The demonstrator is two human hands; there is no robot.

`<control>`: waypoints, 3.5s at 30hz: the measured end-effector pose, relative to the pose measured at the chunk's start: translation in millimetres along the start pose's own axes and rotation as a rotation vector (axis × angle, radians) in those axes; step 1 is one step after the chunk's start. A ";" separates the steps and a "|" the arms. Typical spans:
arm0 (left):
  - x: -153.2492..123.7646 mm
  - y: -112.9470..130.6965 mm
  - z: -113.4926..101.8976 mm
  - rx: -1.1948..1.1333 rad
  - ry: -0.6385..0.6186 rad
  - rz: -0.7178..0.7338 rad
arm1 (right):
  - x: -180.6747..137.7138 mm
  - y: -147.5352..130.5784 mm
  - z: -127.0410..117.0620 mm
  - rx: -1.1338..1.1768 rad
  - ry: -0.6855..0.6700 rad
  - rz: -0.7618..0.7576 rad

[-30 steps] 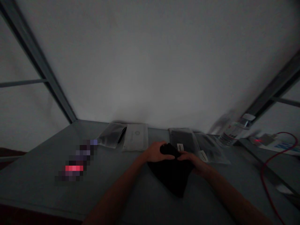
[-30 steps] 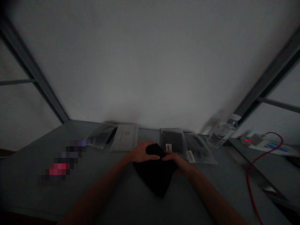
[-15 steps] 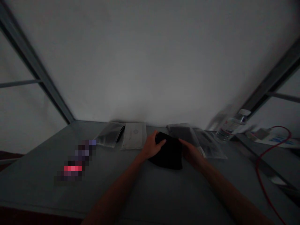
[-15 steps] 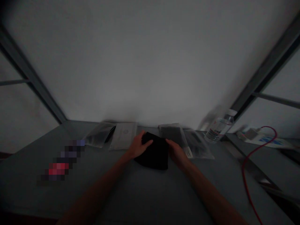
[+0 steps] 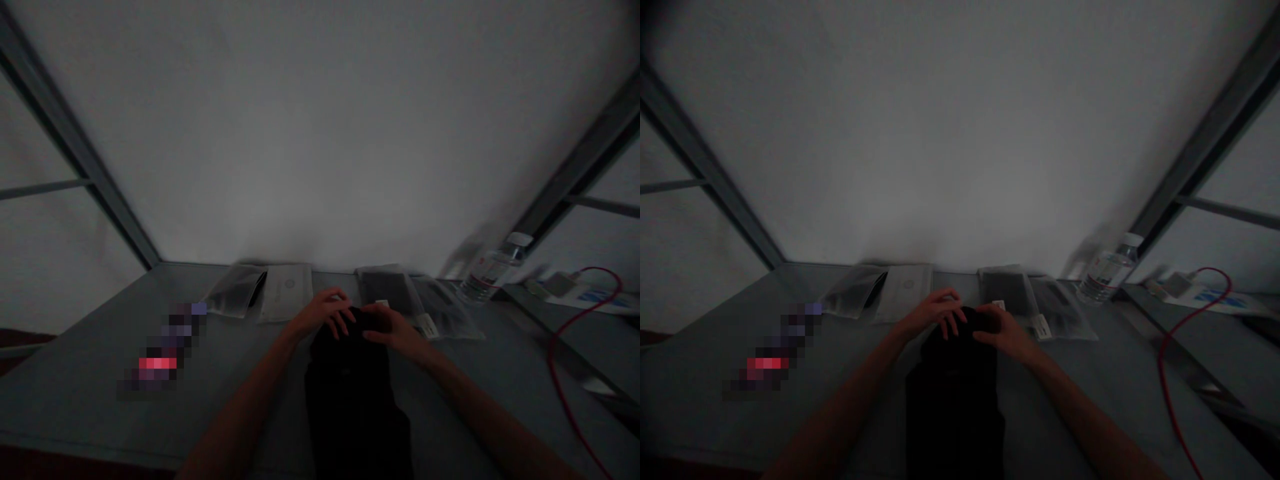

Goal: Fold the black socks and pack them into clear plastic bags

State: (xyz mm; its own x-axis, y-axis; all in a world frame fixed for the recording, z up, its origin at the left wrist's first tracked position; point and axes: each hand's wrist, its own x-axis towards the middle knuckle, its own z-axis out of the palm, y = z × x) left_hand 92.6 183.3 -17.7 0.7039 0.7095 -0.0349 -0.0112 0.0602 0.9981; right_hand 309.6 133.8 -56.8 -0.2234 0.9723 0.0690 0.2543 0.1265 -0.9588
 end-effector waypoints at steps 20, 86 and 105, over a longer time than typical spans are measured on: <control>7.8 -20.0 8.6 1.011 0.257 0.116 | -14.2 -19.8 17.7 -0.571 0.261 -0.538; 45.7 -29.7 12.7 1.475 0.362 0.288 | -58.3 -61.5 71.8 -1.089 0.114 0.086; 34.5 -24.8 17.4 1.505 0.429 0.177 | -174.3 -49.0 51.8 -0.739 0.448 -0.592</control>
State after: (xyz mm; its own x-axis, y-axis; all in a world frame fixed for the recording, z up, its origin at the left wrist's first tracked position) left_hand 129.5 194.1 -42.8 0.5218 0.7854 0.3329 0.8045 -0.5829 0.1142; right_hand 287.4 -52.1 -36.1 -0.1697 0.6804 0.7129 0.7634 0.5483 -0.3416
